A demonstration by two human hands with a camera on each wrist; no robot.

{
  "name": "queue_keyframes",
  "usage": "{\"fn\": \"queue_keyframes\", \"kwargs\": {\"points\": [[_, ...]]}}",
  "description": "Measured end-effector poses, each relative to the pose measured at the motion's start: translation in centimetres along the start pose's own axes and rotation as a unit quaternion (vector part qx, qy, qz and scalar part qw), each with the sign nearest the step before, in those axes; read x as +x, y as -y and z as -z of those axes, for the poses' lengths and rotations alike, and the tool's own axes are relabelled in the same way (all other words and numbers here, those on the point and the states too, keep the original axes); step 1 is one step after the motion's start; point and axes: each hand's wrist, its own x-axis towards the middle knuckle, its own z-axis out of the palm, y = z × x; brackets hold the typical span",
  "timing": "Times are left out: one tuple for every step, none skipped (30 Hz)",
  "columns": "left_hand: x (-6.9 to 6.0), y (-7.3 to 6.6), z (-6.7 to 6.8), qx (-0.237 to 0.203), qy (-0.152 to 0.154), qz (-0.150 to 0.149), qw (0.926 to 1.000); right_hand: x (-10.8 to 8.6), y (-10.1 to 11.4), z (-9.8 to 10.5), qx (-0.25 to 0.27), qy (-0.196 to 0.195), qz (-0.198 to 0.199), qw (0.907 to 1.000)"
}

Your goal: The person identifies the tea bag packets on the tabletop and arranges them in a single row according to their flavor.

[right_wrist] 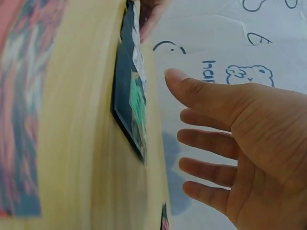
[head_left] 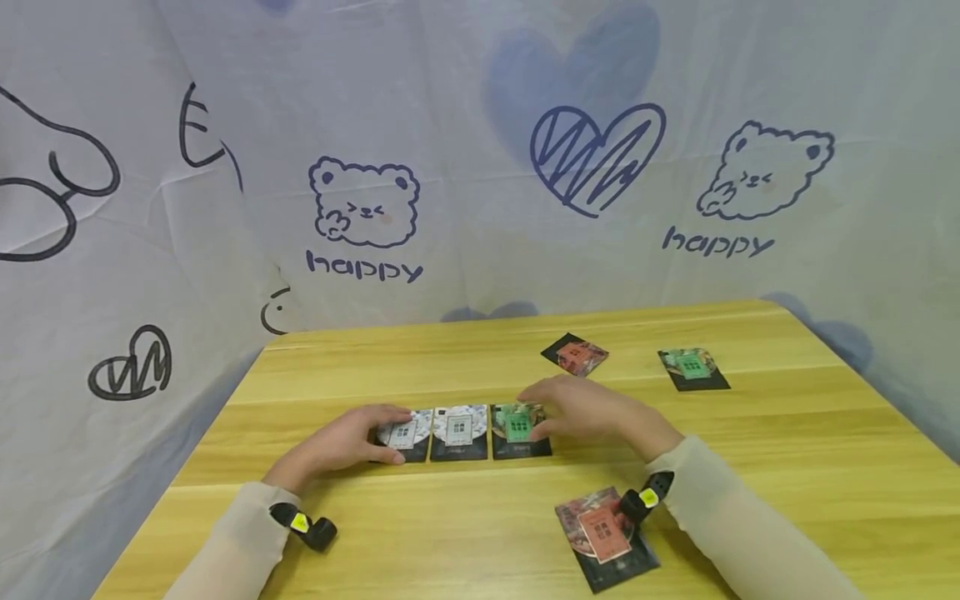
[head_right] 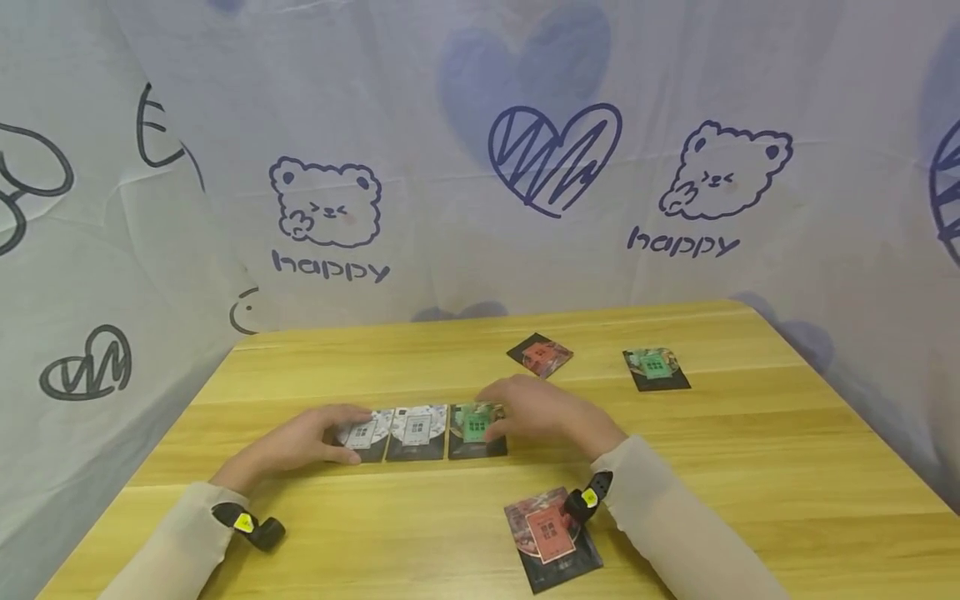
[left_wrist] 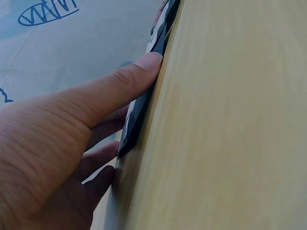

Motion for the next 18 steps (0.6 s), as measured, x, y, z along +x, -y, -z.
{"fn": "queue_keyframes", "kwargs": {"points": [[0.0, 0.0, 0.0, -0.001, -0.001, 0.001, 1.0000, -0.1, -0.1, 0.1, 0.001, -0.004, 0.001, 1.0000], [0.0, 0.1, 0.0, -0.003, -0.002, 0.003, 1.0000, -0.2, -0.3, 0.3, 0.001, -0.009, 0.001, 1.0000], [0.0, 0.2, -0.1, -0.004, -0.004, 0.002, 1.0000, -0.4, -0.4, 0.4, 0.001, -0.015, 0.002, 0.9999], [0.1, 0.2, -0.1, -0.005, -0.004, 0.002, 1.0000, -0.6, -0.6, 0.5, 0.000, -0.021, 0.001, 0.9998], [0.1, 0.3, -0.1, -0.004, -0.004, 0.001, 1.0000, -0.8, -0.8, 0.6, -0.001, -0.028, 0.002, 0.9996], [0.1, 0.3, -0.1, -0.003, -0.004, 0.000, 1.0000, -1.1, -1.0, 0.6, -0.003, -0.034, 0.001, 0.9994], [0.1, 0.4, -0.2, -0.003, -0.004, 0.000, 1.0000, -1.3, -1.3, 0.7, -0.008, -0.041, 0.003, 0.9991], [0.1, 0.5, -0.2, -0.003, -0.004, -0.001, 1.0000, -1.6, -1.6, 0.7, -0.011, -0.046, -0.001, 0.9989], [0.1, 0.5, -0.3, -0.003, -0.004, -0.001, 1.0000, -1.8, -1.8, 0.8, -0.012, -0.051, -0.003, 0.9986], [0.1, 0.5, -0.3, -0.004, -0.003, 0.000, 1.0000, -2.1, -2.0, 0.9, -0.010, -0.055, -0.010, 0.9984], [0.1, 0.5, -0.3, -0.003, -0.002, 0.000, 1.0000, -2.4, -2.3, 1.0, -0.011, -0.059, -0.014, 0.9981], [0.1, 0.5, -0.3, -0.004, -0.002, 0.000, 1.0000, -2.6, -2.5, 1.1, -0.011, -0.062, -0.023, 0.9978], [0.1, 0.5, -0.3, -0.006, -0.001, 0.001, 1.0000, -2.9, -2.8, 1.1, -0.011, -0.065, -0.032, 0.9973], [0.1, 0.5, -0.3, -0.007, -0.001, 0.001, 1.0000, -3.2, -3.1, 1.2, -0.008, -0.067, -0.043, 0.9968], [0.1, 0.5, -0.3, -0.007, -0.001, 0.001, 1.0000, -3.4, -3.4, 1.2, -0.009, -0.072, -0.048, 0.9962], [0.0, 0.5, -0.3, -0.008, -0.001, 0.001, 1.0000, -3.6, -3.7, 1.2, -0.011, -0.076, -0.053, 0.9957], [0.0, 0.5, -0.2, -0.008, -0.001, 0.002, 1.0000, -3.9, -4.1, 1.2, -0.012, -0.080, -0.057, 0.9952], [0.0, 0.4, -0.2, -0.009, 0.000, 0.002, 1.0000, -4.1, -4.4, 1.2, -0.012, -0.084, -0.060, 0.9946]]}}
